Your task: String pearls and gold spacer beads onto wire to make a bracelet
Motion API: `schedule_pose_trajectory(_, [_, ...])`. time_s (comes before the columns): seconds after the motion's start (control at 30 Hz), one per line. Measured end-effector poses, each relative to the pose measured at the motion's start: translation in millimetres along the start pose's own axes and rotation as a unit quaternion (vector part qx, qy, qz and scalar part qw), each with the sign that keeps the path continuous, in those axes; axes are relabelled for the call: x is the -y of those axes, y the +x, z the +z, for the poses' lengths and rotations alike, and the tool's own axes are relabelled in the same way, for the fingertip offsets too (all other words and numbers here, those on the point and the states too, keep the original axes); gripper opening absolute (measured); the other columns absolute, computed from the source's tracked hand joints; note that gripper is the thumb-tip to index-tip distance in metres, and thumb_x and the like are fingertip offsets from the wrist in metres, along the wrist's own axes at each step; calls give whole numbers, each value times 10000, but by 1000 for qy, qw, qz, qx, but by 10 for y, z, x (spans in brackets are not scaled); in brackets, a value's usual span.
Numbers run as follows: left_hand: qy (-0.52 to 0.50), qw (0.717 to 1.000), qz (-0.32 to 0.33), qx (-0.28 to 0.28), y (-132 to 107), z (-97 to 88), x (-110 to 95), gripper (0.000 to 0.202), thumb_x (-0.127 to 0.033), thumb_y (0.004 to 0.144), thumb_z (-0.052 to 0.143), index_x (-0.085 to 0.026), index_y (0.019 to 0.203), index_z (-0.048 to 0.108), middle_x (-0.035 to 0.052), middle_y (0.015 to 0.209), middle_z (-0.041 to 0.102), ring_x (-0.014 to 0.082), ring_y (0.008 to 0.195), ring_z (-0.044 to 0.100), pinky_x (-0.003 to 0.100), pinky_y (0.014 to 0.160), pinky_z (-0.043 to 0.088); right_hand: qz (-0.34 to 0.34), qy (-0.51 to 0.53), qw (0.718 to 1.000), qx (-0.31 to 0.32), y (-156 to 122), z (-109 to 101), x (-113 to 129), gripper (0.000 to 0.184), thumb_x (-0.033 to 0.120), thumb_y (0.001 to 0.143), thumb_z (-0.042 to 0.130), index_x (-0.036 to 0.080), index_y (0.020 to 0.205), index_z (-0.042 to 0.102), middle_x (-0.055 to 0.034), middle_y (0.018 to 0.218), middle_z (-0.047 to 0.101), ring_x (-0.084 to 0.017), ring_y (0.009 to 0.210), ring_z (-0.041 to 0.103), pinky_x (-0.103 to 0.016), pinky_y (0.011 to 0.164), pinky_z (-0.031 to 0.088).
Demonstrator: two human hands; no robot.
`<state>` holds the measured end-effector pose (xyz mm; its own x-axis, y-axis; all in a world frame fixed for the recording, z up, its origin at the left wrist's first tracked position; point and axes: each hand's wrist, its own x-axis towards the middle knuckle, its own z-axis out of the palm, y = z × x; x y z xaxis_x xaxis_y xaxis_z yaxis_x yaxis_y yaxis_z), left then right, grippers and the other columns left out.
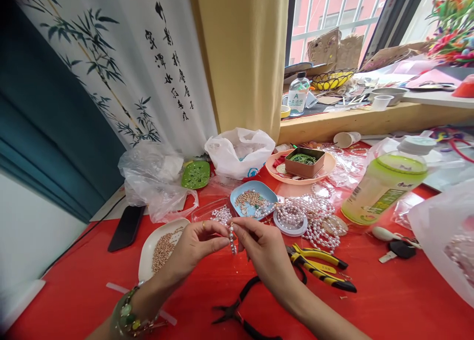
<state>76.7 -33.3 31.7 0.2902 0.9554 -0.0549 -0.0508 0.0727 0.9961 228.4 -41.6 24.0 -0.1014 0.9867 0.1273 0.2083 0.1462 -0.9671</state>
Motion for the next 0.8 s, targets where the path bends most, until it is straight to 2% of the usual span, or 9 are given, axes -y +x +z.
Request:
schedule_pose_trajectory(0.13, [-2, 999, -39, 8, -16, -10, -3, 128, -212, 610, 705, -153, 722, 683, 32, 730, 684, 154, 705, 602, 281, 729, 448, -32, -40, 998, -21, -14, 2, -1, 228, 306, 805, 487, 165, 812, 666, -32, 686, 657, -138, 571, 563, -234, 521, 455])
schedule_pose_trajectory(0.23, [0, 999, -42, 25, -25, -6, -9, 76, -209, 636, 691, -157, 690, 686, 23, 715, 682, 141, 710, 597, 267, 753, 438, -60, -77, 995, -24, -25, -4, -25, 224, 271, 809, 477, 169, 803, 676, -26, 675, 673, -142, 578, 590, -226, 527, 465])
schedule_pose_trajectory(0.37, [-71, 992, -87, 62, -33, 19, -20, 128, -228, 639, 691, -148, 739, 687, 30, 691, 673, 138, 694, 598, 267, 728, 450, -90, -108, 989, -34, -37, -13, -74, 228, 242, 819, 464, 184, 817, 685, -25, 700, 693, -145, 593, 612, -231, 559, 475])
schedule_pose_trajectory(0.5, [-60, 989, -125, 42, -37, 22, -17, 197, -264, 588, 727, -132, 731, 694, 32, 680, 659, 120, 625, 562, 268, 695, 449, -89, -128, 986, -50, -49, -28, -91, 228, 258, 819, 470, 183, 830, 685, -28, 643, 675, -145, 544, 592, -237, 522, 464])
schedule_pose_trajectory(0.57, [-27, 993, -109, 41, -36, 16, -13, 142, -245, 603, 711, -141, 697, 687, 21, 672, 647, 117, 628, 548, 263, 699, 438, -81, -124, 988, -46, -58, -34, -85, 213, 268, 815, 482, 189, 810, 679, -22, 619, 657, -138, 523, 567, -231, 499, 452])
schedule_pose_trajectory(0.67, [21, 998, -50, 19, -30, 12, -17, 51, -191, 629, 672, -163, 671, 664, 11, 706, 624, 128, 690, 547, 254, 712, 425, -54, -102, 993, -21, -80, -24, -91, 215, 291, 828, 475, 181, 772, 652, 1, 548, 582, -113, 473, 494, -209, 444, 403])
schedule_pose_trajectory(0.8, [13, 1000, 0, -8, -36, 27, -17, 44, -157, 612, 650, -163, 621, 608, 38, 954, 606, 157, 837, 560, 248, 705, 438, -11, -34, 998, 43, -141, 47, -151, 232, 286, 852, 441, 161, 743, 603, 24, 547, 508, -91, 472, 445, -200, 457, 377])
